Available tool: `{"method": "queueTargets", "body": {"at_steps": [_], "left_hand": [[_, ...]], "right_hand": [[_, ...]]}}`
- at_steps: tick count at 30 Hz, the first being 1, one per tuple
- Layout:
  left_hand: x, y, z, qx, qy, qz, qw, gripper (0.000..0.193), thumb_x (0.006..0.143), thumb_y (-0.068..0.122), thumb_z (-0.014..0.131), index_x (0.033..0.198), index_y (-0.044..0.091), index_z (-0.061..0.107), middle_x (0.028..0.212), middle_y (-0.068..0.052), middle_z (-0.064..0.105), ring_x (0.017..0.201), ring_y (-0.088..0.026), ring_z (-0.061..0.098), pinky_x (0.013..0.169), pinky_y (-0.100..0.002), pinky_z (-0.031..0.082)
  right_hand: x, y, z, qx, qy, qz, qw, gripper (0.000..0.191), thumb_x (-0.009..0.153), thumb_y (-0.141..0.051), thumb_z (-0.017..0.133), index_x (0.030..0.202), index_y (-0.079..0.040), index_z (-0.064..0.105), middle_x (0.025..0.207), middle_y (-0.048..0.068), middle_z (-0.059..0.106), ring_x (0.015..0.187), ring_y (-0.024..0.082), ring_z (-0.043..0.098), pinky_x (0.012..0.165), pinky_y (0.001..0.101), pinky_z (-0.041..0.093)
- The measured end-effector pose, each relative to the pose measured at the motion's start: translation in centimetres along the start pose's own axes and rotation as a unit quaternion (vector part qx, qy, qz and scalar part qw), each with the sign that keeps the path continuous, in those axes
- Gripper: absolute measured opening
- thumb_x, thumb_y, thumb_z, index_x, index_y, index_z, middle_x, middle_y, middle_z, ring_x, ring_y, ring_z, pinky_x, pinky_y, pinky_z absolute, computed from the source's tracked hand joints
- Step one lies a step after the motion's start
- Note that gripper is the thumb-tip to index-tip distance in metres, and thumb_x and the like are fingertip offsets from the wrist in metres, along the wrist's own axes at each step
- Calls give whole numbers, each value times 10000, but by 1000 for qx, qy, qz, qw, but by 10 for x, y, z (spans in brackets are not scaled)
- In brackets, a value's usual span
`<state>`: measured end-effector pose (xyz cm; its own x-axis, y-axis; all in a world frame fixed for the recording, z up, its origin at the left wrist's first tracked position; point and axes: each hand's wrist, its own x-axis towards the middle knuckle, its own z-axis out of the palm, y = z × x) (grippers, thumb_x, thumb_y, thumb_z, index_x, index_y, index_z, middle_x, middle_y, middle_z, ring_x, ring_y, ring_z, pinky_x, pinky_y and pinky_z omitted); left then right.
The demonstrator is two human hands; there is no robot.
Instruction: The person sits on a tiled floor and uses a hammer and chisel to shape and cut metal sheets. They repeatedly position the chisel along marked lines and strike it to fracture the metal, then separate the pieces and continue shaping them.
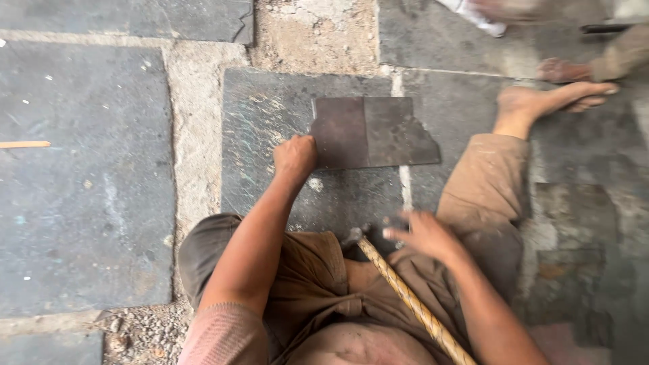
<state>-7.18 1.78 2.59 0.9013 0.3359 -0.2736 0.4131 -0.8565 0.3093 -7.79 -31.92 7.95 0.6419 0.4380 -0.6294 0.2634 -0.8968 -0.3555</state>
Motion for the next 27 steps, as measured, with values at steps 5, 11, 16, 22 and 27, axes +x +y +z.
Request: {"method": "queueTargets", "body": {"at_steps": [5, 11, 16, 22, 27], "left_hand": [[-8, -4, 0, 4, 39, 27, 999, 180, 977, 169, 613, 996, 142, 790, 1034, -118, 767, 932, -269, 757, 720, -395, 609], [-19, -5, -13, -18, 2, 10, 1000, 197, 1008, 178, 602, 1042, 166, 796, 1061, -98, 775, 984, -255, 745, 779, -387, 595], [-29, -6, -23, -27, -30, 3, 999, 230, 1059, 237, 570, 1071, 169, 790, 1017, -76, 783, 915, -197, 759, 743, -358, 610], [-30, -6, -22, -19, -14, 9, 1000, 193, 1033, 248, 599, 1090, 198, 776, 1035, -67, 764, 914, -195, 745, 734, -362, 595], [-27, -3, -17, -34, -35, -6, 999, 214, 1059, 251, 560, 1121, 184, 753, 1081, -78, 755, 941, -192, 755, 760, -368, 615]], "right_hand": [[-116, -21, 22, 80, -70, -102, 989, 830, 801, -466, 812, 1453, -61, 497, 1449, 187, 605, 1379, 276, 557, 1131, 395, 415], [-178, -60, 25, 35, -46, -45, 997, 926, 687, -183, 775, 1558, -149, 461, 1489, 117, 525, 1404, 232, 496, 1160, 352, 376], [-195, -86, 27, 55, -24, -49, 997, 746, 712, -152, 777, 1423, -115, 554, 1397, 104, 595, 1311, 224, 590, 1105, 341, 457], [-205, -100, 35, 22, -11, 36, 999, 712, 727, -134, 763, 1418, -194, 603, 1256, 92, 637, 1151, 232, 660, 1000, 346, 542], [-206, -106, 23, 15, 7, -40, 999, 695, 713, -160, 798, 1385, -160, 617, 1225, 89, 660, 1159, 243, 662, 1019, 362, 511]]}}
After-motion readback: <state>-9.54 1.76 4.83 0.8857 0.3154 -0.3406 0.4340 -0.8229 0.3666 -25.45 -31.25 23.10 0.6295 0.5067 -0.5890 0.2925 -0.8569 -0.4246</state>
